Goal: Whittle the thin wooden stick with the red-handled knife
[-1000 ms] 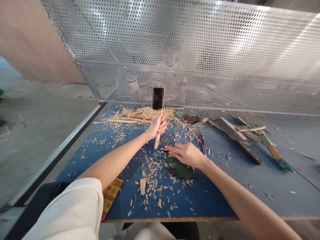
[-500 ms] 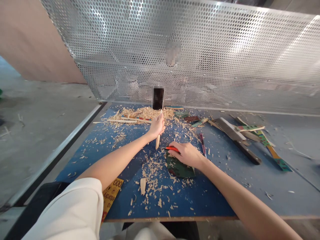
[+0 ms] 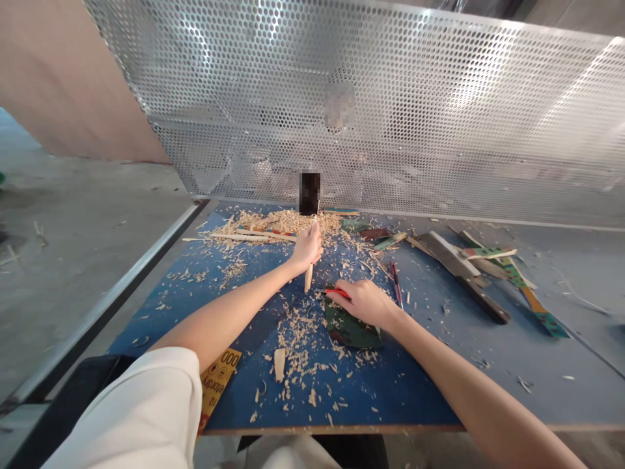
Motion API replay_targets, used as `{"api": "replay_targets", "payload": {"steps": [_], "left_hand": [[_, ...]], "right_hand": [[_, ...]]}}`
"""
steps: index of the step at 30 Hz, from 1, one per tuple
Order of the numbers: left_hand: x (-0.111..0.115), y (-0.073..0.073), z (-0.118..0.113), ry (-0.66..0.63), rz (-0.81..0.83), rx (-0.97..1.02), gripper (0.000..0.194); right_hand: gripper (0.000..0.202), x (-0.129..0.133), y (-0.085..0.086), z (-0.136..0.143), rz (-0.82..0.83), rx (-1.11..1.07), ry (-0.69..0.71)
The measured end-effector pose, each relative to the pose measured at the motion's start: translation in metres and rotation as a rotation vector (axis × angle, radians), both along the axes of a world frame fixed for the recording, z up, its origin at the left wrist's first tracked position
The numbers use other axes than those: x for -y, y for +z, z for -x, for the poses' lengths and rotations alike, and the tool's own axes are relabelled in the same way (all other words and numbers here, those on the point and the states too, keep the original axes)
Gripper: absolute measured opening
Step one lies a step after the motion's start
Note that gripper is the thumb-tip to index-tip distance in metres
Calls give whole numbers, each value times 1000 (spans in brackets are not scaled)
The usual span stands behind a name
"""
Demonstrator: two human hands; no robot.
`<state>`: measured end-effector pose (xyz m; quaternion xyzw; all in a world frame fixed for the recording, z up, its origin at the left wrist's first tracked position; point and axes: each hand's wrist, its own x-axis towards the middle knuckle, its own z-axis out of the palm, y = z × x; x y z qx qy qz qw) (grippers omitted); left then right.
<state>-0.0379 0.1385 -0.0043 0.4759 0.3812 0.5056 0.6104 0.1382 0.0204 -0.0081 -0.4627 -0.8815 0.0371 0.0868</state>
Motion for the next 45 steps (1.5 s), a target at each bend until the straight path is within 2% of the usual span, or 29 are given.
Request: {"api": "replay_targets", "payload": {"steps": [9, 14, 16, 22, 28, 31, 33, 37, 39, 41, 45], "left_hand": [[0, 0, 1, -24, 17, 23, 53], [-7, 2, 8, -230, 103, 167, 56], [-10, 3, 11, -260, 80, 199, 53], [-19, 7, 17, -271, -13, 121, 48], [-21, 0, 15, -262, -14, -32, 44], [-19, 0, 12, -270, -11, -21, 39], [-17, 7, 12, -310, -30, 46, 34], [-11, 30, 13, -370, 3, 225, 24], [-7, 42, 11, -382, 18, 283, 30], [-2, 50, 9, -410, -9, 276, 31], [6, 61, 11, -471, -118, 89, 15]], "right_hand": [[47, 1, 2, 0, 27, -27, 20], [47, 2, 2, -1, 56, -54, 31], [46, 2, 3, -2, 67, -64, 34], [45, 1, 7, -4, 89, -99, 37], [45, 1, 6, -5, 79, -111, 26], [44, 1, 6, -6, 77, -117, 23], [43, 1, 6, -7, 83, -136, 19], [34, -4, 4, -12, 73, -250, -7], [32, -7, 3, -17, 44, -309, -32], [31, -10, 4, -23, 14, -338, -53], [31, -12, 10, -30, -14, -357, -65]]}}
